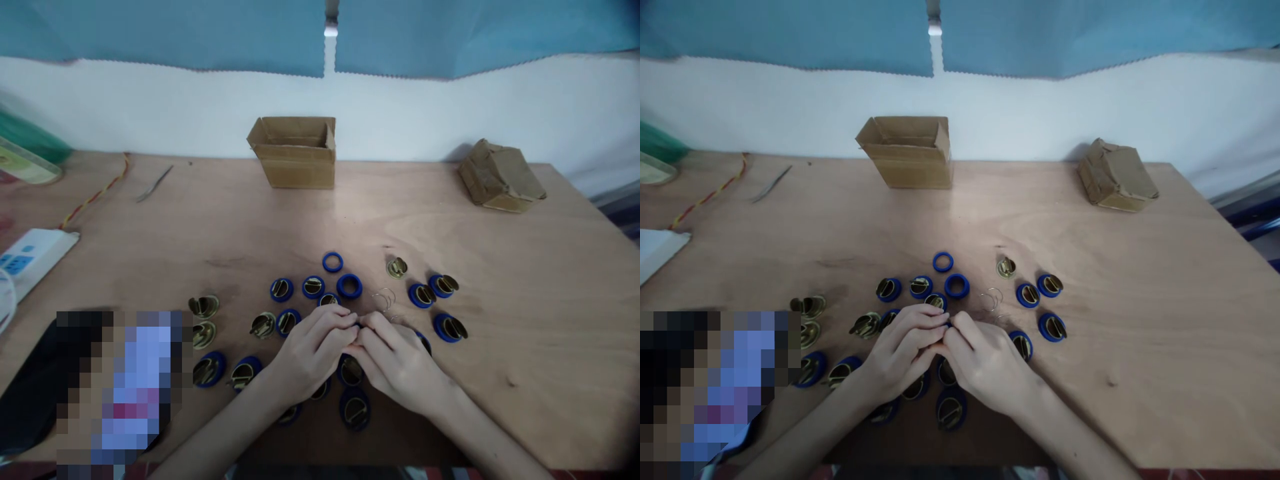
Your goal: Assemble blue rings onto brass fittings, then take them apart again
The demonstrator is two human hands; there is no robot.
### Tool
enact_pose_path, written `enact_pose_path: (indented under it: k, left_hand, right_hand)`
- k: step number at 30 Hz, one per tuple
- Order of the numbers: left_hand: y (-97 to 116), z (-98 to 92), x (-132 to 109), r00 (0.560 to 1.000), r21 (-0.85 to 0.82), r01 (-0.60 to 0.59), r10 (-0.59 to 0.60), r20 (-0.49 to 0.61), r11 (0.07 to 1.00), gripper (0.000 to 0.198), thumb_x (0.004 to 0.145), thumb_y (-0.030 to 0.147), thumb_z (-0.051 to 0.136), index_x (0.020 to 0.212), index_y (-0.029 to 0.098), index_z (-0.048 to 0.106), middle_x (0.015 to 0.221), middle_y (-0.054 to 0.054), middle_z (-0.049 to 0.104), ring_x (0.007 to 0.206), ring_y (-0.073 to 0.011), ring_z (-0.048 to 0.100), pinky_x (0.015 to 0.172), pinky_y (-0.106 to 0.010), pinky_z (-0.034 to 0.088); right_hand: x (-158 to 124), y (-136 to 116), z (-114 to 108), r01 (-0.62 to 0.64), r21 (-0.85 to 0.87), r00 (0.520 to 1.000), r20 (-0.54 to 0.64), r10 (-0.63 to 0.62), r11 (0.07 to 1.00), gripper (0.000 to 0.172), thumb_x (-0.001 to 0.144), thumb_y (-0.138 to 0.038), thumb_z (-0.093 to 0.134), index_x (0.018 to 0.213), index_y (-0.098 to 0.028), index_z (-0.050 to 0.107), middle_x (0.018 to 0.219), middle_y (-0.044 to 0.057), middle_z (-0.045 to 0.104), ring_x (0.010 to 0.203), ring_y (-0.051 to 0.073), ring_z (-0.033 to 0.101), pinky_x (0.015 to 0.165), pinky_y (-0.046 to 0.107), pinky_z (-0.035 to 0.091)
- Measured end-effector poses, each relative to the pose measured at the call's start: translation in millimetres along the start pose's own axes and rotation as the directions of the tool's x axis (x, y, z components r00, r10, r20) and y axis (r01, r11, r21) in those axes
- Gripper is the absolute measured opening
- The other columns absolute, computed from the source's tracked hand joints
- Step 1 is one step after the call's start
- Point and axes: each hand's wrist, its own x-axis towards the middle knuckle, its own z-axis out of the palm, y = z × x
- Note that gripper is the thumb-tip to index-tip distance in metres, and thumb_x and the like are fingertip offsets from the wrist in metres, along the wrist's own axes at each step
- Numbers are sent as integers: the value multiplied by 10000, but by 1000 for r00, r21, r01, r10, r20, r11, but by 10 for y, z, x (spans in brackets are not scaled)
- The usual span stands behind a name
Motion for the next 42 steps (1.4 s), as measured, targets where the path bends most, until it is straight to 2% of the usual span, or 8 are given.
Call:
enact_pose_path:
  k: [12,17,23,29,32,34,38,42]
  left_hand:
    - [9,8,-6,1000,-20,18,-18,8,1000,130,927,44,570,1009,130,623,942,-117,730,955,-232,704,828,-373,654]
    - [16,23,-21,998,-42,59,-60,-5,997,181,912,44,576,1034,168,627,954,-102,735,950,-231,716,816,-370,651]
    - [6,18,-31,995,-104,88,-92,-35,991,210,884,23,608,1047,155,621,968,-104,714,968,-231,706,865,-386,643]
    - [18,19,-86,986,-175,164,-168,-8,971,295,876,9,609,1142,135,623,1103,-135,704,1130,-244,678,962,-383,617]
    - [35,26,-121,975,-207,221,-214,55,953,386,890,8,583,1259,124,586,1261,-161,688,1280,-254,627,1064,-399,568]
    - [60,35,-125,964,-214,267,-258,71,940,430,899,31,585,1314,139,558,1318,-152,680,1305,-249,621,1080,-394,560]
    - [140,61,-80,925,-227,375,-377,36,899,443,876,88,652,1301,178,565,1206,-99,748,1116,-221,738,972,-343,627]
    - [201,66,-31,914,-249,400,-405,34,882,418,859,94,669,1253,202,582,1139,-73,769,1025,-216,766,903,-333,654]
  right_hand:
    - [-48,-26,82,7,-36,1000,-1,-7,999,352,1030,-110,418,760,-166,637,733,50,577,612,167,541,524,321,451]
    - [-43,-17,52,15,-21,1000,12,-15,1000,350,1058,-162,416,780,-184,628,726,41,588,616,175,572,532,324,463]
    - [-43,21,77,-35,24,999,-30,36,999,286,1078,-301,443,906,-172,632,939,103,703,758,194,679,656,327,550]
    - [-24,27,89,-58,40,994,-92,61,998,296,1081,-353,438,891,-188,595,947,96,735,731,182,707,634,306,539]
    - [-14,36,80,-82,97,987,-130,94,992,212,1070,-328,478,926,-199,564,899,74,735,712,175,713,623,287,540]
    - [-23,38,86,-105,163,976,-173,133,981,166,1058,-349,513,978,-205,535,843,51,725,671,167,706,596,273,535]
    - [-58,27,119,-228,336,928,-210,309,914,237,1012,-445,586,1005,-231,486,723,-23,659,555,135,647,513,240,489]
    - [-68,17,122,-339,494,889,-112,445,801,182,987,-316,620,962,-251,452,700,-67,543,523,102,575,482,211,448]
